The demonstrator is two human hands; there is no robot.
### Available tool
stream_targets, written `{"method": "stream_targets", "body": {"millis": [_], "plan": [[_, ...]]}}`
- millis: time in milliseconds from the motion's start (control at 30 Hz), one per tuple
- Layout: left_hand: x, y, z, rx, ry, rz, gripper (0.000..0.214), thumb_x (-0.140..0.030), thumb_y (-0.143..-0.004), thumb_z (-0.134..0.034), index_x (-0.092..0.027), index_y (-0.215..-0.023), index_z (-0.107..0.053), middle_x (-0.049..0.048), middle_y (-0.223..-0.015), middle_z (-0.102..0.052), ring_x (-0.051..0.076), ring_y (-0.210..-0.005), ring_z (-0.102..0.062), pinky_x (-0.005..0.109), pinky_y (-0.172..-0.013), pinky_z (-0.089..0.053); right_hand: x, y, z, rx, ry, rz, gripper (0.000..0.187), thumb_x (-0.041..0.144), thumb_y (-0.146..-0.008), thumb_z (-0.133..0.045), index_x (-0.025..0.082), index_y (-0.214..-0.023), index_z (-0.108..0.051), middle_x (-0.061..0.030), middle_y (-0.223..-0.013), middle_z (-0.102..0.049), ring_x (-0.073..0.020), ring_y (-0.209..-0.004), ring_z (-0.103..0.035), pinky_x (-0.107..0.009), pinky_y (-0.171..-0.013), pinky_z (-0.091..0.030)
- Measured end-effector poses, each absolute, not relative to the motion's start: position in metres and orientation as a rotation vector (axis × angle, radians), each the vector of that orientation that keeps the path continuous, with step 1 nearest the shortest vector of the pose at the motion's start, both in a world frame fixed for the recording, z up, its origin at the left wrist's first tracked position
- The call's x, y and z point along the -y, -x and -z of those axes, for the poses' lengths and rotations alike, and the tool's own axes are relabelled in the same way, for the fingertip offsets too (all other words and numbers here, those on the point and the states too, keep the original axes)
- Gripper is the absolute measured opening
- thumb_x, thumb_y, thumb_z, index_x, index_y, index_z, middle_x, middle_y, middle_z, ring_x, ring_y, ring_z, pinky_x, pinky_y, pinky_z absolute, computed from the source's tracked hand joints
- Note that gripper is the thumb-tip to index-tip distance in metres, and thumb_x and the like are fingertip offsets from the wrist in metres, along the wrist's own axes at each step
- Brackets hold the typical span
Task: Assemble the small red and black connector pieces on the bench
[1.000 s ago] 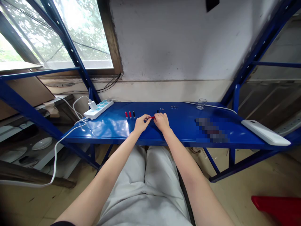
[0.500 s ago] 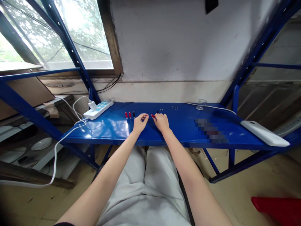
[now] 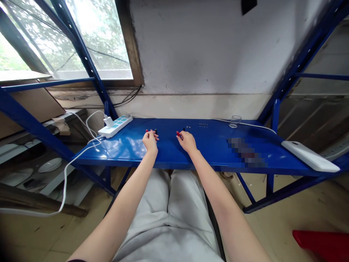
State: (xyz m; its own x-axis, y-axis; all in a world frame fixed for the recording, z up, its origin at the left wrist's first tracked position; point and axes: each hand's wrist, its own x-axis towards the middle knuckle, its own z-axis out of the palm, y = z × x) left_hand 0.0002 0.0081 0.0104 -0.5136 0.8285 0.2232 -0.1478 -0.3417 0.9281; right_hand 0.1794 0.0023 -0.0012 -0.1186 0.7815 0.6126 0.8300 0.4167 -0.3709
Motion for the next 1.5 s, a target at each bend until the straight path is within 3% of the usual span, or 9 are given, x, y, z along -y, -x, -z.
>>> {"method": "stream_targets", "body": {"millis": [267, 867, 1133, 1233, 1333, 1433, 1500], "plan": [[-0.014, 0.003, -0.009, -1.208, -0.762, -1.965, 0.016, -0.027, -0.076, -0.045, -0.015, -0.069, -0.052, -0.0036, -0.052, -0.051, 0.005, -0.039, -0.046, 0.018, -0.044, -0.036, -0.027, -0.135, -0.003, 1.805, 1.507, -0.451, 0.013, 0.030, -0.073, -0.059, 0.017, -0.072, -0.061, -0.0042, -0.069, -0.064, -0.0157, -0.064, -0.058, -0.024, -0.057, -0.040], [-0.010, 0.000, -0.011, -1.244, -0.841, -1.937, 0.016, -0.026, -0.077, -0.043, -0.015, -0.068, -0.052, -0.0045, -0.049, -0.048, 0.006, -0.040, -0.045, 0.018, -0.046, -0.038, -0.057, -0.082, -0.002, 1.879, 1.701, -0.401, 0.010, 0.027, -0.070, -0.063, 0.019, -0.075, -0.065, -0.0061, -0.080, -0.068, -0.0193, -0.077, -0.063, -0.024, -0.058, -0.039], [-0.009, 0.000, -0.007, -1.296, -1.012, -1.931, 0.021, -0.031, -0.081, -0.042, -0.017, -0.070, -0.051, -0.0026, -0.054, -0.050, 0.007, -0.045, -0.048, 0.019, -0.049, -0.041, -0.041, -0.114, -0.012, 1.969, 1.557, -0.350, 0.022, 0.031, -0.074, -0.060, 0.018, -0.091, -0.064, -0.0056, -0.080, -0.067, -0.0169, -0.074, -0.061, -0.025, -0.066, -0.043], [0.000, -0.007, -0.008, -1.288, -1.354, -1.887, 0.024, -0.033, -0.084, -0.041, -0.017, -0.071, -0.053, -0.0008, -0.059, -0.053, 0.009, -0.052, -0.051, 0.021, -0.056, -0.043, -0.026, -0.148, -0.013, 1.870, 1.445, -0.302, 0.016, 0.031, -0.077, -0.055, 0.019, -0.080, -0.065, -0.0038, -0.075, -0.067, -0.0154, -0.070, -0.060, -0.025, -0.065, -0.042], [0.005, -0.021, -0.009, -1.177, -1.834, -1.715, 0.023, -0.031, -0.086, -0.039, -0.018, -0.080, -0.057, 0.0027, -0.072, -0.060, 0.011, -0.065, -0.056, 0.023, -0.067, -0.046, -0.012, -0.182, -0.013, 1.596, 1.400, -0.164, 0.023, 0.036, -0.079, -0.049, 0.018, -0.073, -0.062, -0.0032, -0.067, -0.063, -0.0150, -0.063, -0.057, -0.026, -0.062, -0.042], [-0.001, -0.041, -0.008, -1.087, -2.189, -1.460, 0.029, -0.024, -0.087, -0.037, -0.017, -0.108, -0.056, 0.0090, -0.101, -0.062, 0.017, -0.093, -0.058, 0.030, -0.085, -0.045, -0.002, -0.203, -0.011, 1.323, 1.362, -0.090, 0.028, 0.040, -0.081, -0.045, 0.017, -0.074, -0.059, -0.0041, -0.067, -0.061, -0.0145, -0.061, -0.054, -0.026, -0.061, -0.042], [-0.010, -0.055, -0.008, -1.151, -2.313, -1.265, 0.043, -0.019, -0.085, -0.036, -0.017, -0.127, -0.043, 0.0126, -0.121, -0.054, 0.022, -0.112, -0.050, 0.037, -0.094, -0.040, 0.001, -0.209, -0.009, 1.221, 1.356, -0.089, 0.029, 0.041, -0.081, -0.043, 0.016, -0.074, -0.057, -0.0037, -0.065, -0.059, -0.0141, -0.059, -0.052, -0.026, -0.060, -0.042]]}}
